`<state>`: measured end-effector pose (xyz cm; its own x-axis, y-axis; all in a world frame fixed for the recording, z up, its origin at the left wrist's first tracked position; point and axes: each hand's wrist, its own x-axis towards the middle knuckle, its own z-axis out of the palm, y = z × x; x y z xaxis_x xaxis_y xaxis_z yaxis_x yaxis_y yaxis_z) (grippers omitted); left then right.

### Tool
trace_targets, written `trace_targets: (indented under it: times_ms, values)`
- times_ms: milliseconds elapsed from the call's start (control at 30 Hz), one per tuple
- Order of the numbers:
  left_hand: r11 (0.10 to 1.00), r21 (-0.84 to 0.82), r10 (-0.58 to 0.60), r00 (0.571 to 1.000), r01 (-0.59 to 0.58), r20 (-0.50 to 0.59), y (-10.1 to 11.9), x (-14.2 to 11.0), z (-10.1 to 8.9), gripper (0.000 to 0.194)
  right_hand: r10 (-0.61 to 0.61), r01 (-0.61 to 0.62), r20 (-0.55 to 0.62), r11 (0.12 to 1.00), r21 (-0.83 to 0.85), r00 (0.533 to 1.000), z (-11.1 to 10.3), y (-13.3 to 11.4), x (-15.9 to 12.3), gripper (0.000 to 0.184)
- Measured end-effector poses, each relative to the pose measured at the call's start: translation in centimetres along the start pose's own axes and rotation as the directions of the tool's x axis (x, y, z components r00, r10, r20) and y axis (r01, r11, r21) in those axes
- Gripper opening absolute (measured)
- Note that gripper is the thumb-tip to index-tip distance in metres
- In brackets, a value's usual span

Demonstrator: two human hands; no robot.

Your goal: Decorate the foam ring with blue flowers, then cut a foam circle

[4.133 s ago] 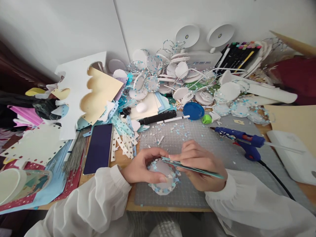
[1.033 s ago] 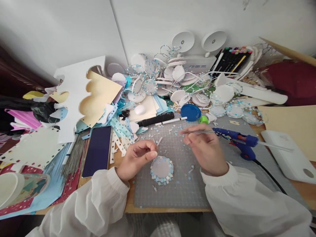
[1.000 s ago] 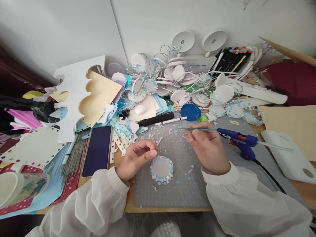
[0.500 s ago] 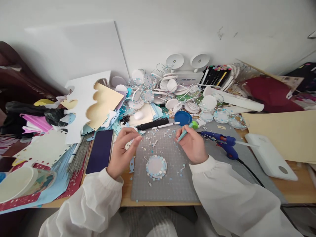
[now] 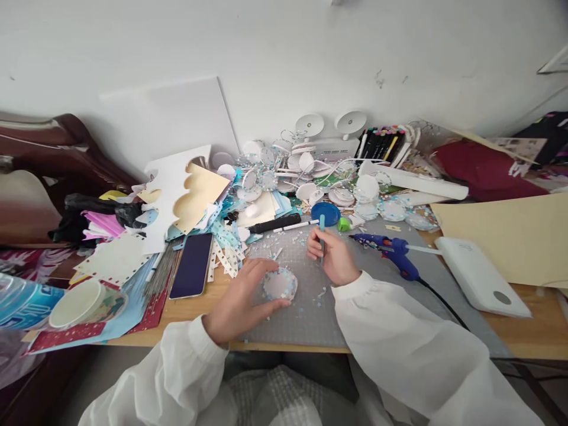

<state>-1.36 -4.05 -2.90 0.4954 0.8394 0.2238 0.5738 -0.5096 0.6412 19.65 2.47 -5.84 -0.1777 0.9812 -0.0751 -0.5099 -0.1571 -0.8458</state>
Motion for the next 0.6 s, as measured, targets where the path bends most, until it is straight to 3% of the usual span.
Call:
trace_targets:
  times_ms: [133, 300, 467, 600]
  values:
    - [0.994, -0.045, 0.097, 0.991, -0.102, -0.089, 1.0, 0.0, -1.2, 0.045, 0.124, -0.106, 0.157, 0.988, -0.116, 0.980, 0.6, -0.1, -0.8, 0.028]
    - [0.989, -0.077, 0.105, 0.975, -0.123, -0.198, 1.5, 0.4, -1.6, 0.050, 0.217, -0.149, 0.286, 0.959, -0.240, 0.934, 1.0, 0.0, -1.5, 0.027]
    - [0.968, -0.235, 0.032, 0.971, -0.090, -0.237, 0.7, 0.7, -1.5, 0.075, 0.226, -0.161, 0.300, 0.961, -0.225, 0.927, 0.8, 0.3, -1.3, 0.031]
    - [0.952, -0.298, -0.030, 0.952, -0.065, -0.305, 0.0, 0.5, -1.2, 0.061, 0.181, -0.135, 0.257, 0.973, -0.186, 0.949, 0.6, 0.5, -1.0, 0.034]
